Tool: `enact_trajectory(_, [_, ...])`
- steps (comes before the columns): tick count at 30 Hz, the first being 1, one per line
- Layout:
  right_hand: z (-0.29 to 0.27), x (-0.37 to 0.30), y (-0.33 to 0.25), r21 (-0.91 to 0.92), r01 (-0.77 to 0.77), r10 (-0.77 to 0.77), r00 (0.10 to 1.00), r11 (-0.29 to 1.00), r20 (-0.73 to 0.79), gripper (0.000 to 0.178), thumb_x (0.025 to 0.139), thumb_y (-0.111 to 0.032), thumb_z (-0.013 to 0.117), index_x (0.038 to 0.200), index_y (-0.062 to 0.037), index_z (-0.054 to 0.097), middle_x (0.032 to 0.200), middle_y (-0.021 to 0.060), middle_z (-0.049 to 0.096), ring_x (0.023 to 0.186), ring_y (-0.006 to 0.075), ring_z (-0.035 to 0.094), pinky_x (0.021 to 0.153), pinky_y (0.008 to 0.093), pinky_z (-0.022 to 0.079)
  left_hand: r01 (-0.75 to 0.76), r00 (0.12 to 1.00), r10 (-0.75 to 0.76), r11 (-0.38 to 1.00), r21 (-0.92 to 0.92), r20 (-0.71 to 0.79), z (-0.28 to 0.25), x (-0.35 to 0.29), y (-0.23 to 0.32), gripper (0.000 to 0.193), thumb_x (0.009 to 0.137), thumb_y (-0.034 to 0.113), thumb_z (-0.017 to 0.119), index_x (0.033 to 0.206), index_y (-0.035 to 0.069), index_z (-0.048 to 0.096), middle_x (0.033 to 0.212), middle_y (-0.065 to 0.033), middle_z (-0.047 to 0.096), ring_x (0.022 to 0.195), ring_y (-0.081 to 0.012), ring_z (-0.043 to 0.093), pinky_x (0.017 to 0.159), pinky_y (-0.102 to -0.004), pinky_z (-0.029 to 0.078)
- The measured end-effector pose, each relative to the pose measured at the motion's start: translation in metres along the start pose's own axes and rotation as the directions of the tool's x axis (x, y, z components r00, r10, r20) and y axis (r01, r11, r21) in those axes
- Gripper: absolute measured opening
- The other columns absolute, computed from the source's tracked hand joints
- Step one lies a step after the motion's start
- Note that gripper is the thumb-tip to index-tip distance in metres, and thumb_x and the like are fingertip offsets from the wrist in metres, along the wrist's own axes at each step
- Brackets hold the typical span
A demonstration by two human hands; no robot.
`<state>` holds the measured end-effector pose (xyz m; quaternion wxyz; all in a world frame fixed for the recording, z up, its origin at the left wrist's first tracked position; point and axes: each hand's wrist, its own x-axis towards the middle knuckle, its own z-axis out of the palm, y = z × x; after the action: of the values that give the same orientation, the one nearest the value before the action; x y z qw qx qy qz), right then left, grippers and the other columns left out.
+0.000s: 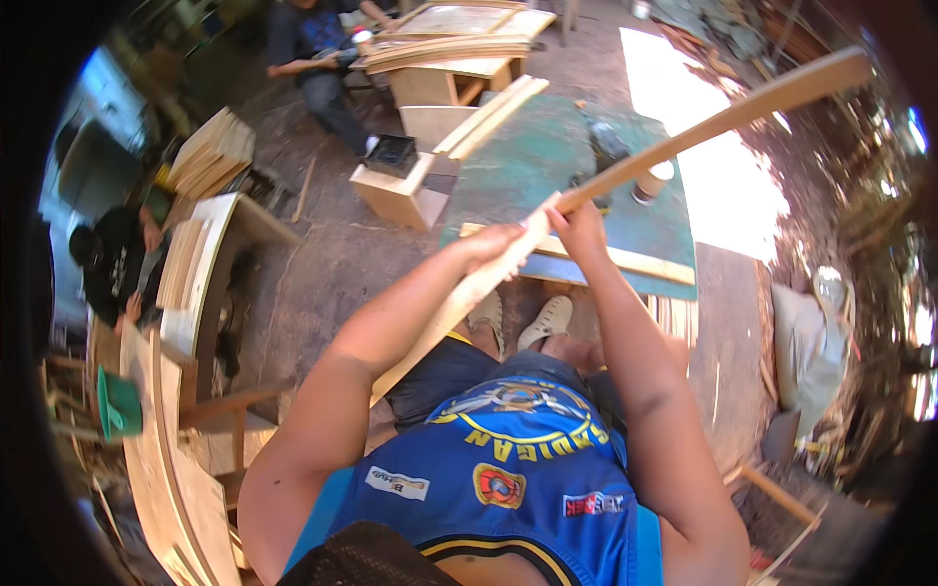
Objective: Assembling a wooden frame by applying wood glue to the joints and using a cordless drill to secure the pieces with screws.
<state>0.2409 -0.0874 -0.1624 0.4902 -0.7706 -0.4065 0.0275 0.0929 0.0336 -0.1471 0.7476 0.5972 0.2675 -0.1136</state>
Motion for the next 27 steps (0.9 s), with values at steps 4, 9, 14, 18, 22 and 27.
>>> enact_trajectory(4, [0.007,-0.001,0.021,0.207,-0.043,0.009,0.987,0.977,0.16,0.025,0.079,-0.005,0.066,0.102,0.003,0.06,0.081,0.0146,0.067,0.073,0.0181,0.067,0.064,0.0302,0.051,0.063,0.998,-0.063,0.998,-0.006,0.009,-0.01,0.005,-0.012,0.047,0.099,0.045,0.034,0.108,0.003,0.051,0.076,-0.0108,0.057,0.055,-0.0203,0.058,0.046,-0.0343,0.052])
enact_trajectory(9, [0.014,0.003,0.017,0.028,0.271,-0.273,0.954,0.962,0.125,0.027,0.082,-0.008,0.067,0.107,0.0015,0.061,0.118,0.02,0.056,0.086,0.0212,0.064,0.073,0.033,0.051,0.021,0.994,-0.014,0.998,-0.063,0.105,-0.035,0.0,-0.013,0.05,0.099,0.046,0.034,0.112,0.0,0.05,0.08,-0.0146,0.058,0.063,-0.0243,0.061,0.054,-0.0377,0.055])
enact_trajectory(14, [0.028,0.009,-0.011,0.04,0.335,-0.337,0.934,0.941,0.115,0.025,0.085,-0.022,0.068,0.095,0.0003,0.066,0.099,0.0178,0.063,0.079,0.0258,0.064,0.072,0.0367,0.049,0.041,0.961,-0.066,0.994,0.098,0.267,-0.05,-0.028,-0.009,0.059,0.098,0.054,0.033,0.117,-0.001,0.044,0.083,-0.0155,0.059,0.066,-0.0254,0.064,0.058,-0.0379,0.056])
enact_trajectory(18, [0.032,0.004,-0.019,0.088,-0.051,0.022,0.953,0.995,0.303,0.031,0.085,-0.032,0.068,0.089,-0.0003,0.067,0.068,0.0145,0.065,0.066,0.03,0.063,0.064,0.0394,0.049,0.105,0.973,-0.15,0.965,0.241,0.177,-0.062,-0.041,-0.015,0.068,0.09,0.063,0.042,0.118,0.001,0.049,0.083,-0.0125,0.059,0.067,-0.0203,0.062,0.057,-0.0327,0.055])
enact_trajectory(22, [0.032,-0.002,-0.009,-0.206,-0.059,0.09,0.986,0.977,0.143,0.049,0.08,-0.048,0.069,0.08,0.0008,0.064,0.073,0.0237,0.064,0.068,0.0414,0.062,0.062,0.0455,0.048,-0.02,1.0,0.004,0.645,0.764,0.023,-0.094,-0.057,-0.04,0.083,0.081,0.075,0.046,0.113,0.0,0.062,0.111,-0.0173,0.063,0.097,-0.0267,0.061,0.087,-0.0388,0.047])
enact_trajectory(27, [0.022,-0.015,-0.001,-0.084,-0.08,0.096,0.974,0.993,0.207,0.044,0.082,-0.043,0.069,0.088,0.0006,0.063,0.078,0.0239,0.064,0.073,0.0402,0.062,0.067,0.0444,0.048,0.153,0.937,0.207,0.484,0.861,-0.283,-0.122,-0.11,-0.078,0.067,0.087,0.066,0.044,0.103,0.005,0.066,0.105,-0.0235,0.063,0.102,-0.0363,0.059,0.088,-0.0437,0.045])
